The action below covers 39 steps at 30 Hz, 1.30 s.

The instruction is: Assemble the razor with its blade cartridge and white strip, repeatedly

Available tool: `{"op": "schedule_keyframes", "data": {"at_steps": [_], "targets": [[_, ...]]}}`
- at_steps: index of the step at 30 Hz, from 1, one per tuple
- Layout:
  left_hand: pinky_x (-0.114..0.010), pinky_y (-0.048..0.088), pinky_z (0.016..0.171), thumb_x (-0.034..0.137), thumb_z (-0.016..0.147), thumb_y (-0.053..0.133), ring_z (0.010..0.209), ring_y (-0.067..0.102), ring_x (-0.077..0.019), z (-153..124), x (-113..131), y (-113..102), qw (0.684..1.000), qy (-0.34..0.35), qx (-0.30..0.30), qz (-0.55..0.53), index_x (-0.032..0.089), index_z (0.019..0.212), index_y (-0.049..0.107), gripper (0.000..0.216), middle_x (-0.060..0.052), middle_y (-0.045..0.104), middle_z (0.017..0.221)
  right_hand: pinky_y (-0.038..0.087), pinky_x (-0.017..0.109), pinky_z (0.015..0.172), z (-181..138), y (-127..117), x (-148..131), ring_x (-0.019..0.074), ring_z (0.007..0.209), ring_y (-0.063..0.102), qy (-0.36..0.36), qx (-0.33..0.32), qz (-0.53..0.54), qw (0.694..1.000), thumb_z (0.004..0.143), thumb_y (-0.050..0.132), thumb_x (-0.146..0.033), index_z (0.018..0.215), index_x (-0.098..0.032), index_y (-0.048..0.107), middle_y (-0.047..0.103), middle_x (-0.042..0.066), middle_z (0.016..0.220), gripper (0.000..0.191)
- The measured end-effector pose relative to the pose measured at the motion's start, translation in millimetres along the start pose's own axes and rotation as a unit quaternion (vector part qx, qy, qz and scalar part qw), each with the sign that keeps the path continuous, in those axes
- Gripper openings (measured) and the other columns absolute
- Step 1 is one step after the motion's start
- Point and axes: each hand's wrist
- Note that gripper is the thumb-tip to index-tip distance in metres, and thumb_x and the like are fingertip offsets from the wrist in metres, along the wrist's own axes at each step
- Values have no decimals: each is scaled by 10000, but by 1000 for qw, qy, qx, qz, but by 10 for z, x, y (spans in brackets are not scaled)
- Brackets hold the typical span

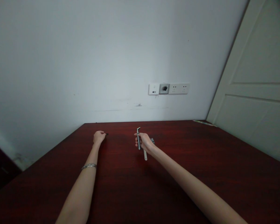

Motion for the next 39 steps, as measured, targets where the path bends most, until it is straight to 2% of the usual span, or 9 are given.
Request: {"op": "schedule_keyframes", "data": {"at_steps": [5, 9, 13, 20, 24, 28, 32, 36, 39], "targets": [[-353, 452, 842, 220, 685, 643, 1056, 564, -289, 102, -47, -18, 987, 35, -36, 155, 171, 1051, 639, 369, -143, 594, 1160, 484, 263, 490, -124, -119, 21, 107, 451, 531, -6, -32, -86, 996, 806, 416, -103, 891, -120, 521, 547, -4, 549, 136], [-336, 453, 830, 294, 718, 620, 1047, 567, -277, 180, -73, -72, 969, 73, -90, 218, 202, 1008, 658, 306, -118, 620, 1118, 489, 248, 480, -194, -258, 35, 121, 499, 584, -28, -67, -170, 983, 796, 448, -116, 817, -126, 531, 595, 23, 620, 87], [-307, 456, 797, 296, 738, 594, 1000, 590, -249, 197, -79, -110, 961, 85, -95, 246, 231, 960, 670, 243, -86, 644, 1073, 491, 226, 469, -257, -373, 7, 118, 508, 598, -37, -80, -218, 972, 782, 488, -136, 780, -132, 538, 597, 11, 625, 50], [-246, 445, 755, 292, 752, 583, 942, 601, -198, 81, 49, 35, 958, 137, -111, 227, 225, 871, 675, 164, -55, 667, 1004, 489, 215, 450, -307, -488, -53, 121, 514, 606, -69, -69, -238, 966, 748, 578, -202, 791, -131, 556, 608, 13, 640, 86], [-238, 436, 749, 293, 753, 587, 914, 600, -191, -109, 241, 226, 956, 171, -145, 190, 203, 862, 674, 166, -60, 669, 956, 494, 223, 445, -284, -532, -66, 130, 524, 610, -103, -68, -231, 965, 730, 610, -240, 792, -130, 566, 603, 10, 627, 133], [-267, 435, 731, 285, 761, 568, 918, 584, -215, -343, 453, 409, 942, 222, -161, 194, 197, 861, 669, 167, -83, 636, 1002, 494, 220, 440, -267, -572, -94, 126, 530, 602, -114, -60, -220, 967, 713, 635, -271, 798, -134, 581, 619, 14, 625, 170], [-273, 435, 743, 295, 772, 548, 934, 573, -217, -543, 570, 539, 935, 253, -161, 190, 205, 900, 658, 191, -84, 595, 1037, 482, 200, 410, -245, -623, -112, 117, 511, 589, -129, -45, -234, 963, 697, 650, -287, 807, -125, 600, 635, 19, 627, 202], [-286, 440, 760, 277, 748, 569, 938, 575, -213, -631, 624, 611, 939, 263, -147, 169, 215, 1005, 624, 270, -80, 574, 1065, 488, 211, 408, -191, -678, -103, 114, 499, 581, -160, -34, -256, 953, 693, 653, -289, 854, -109, 618, 635, 17, 625, 245], [-276, 449, 747, 260, 739, 567, 899, 589, -199, -653, 740, 607, 947, 265, -138, 117, 174, 967, 638, 255, -88, 612, 992, 466, 190, 408, -142, -719, -94, 111, 528, 583, -183, -17, -285, 941, 697, 650, -292, 864, -112, 629, 651, 30, 658, 246]]}}
Point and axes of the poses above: each hand's wrist, its own z-axis towards the middle knuckle, its own y-axis out of the palm, x = y × z
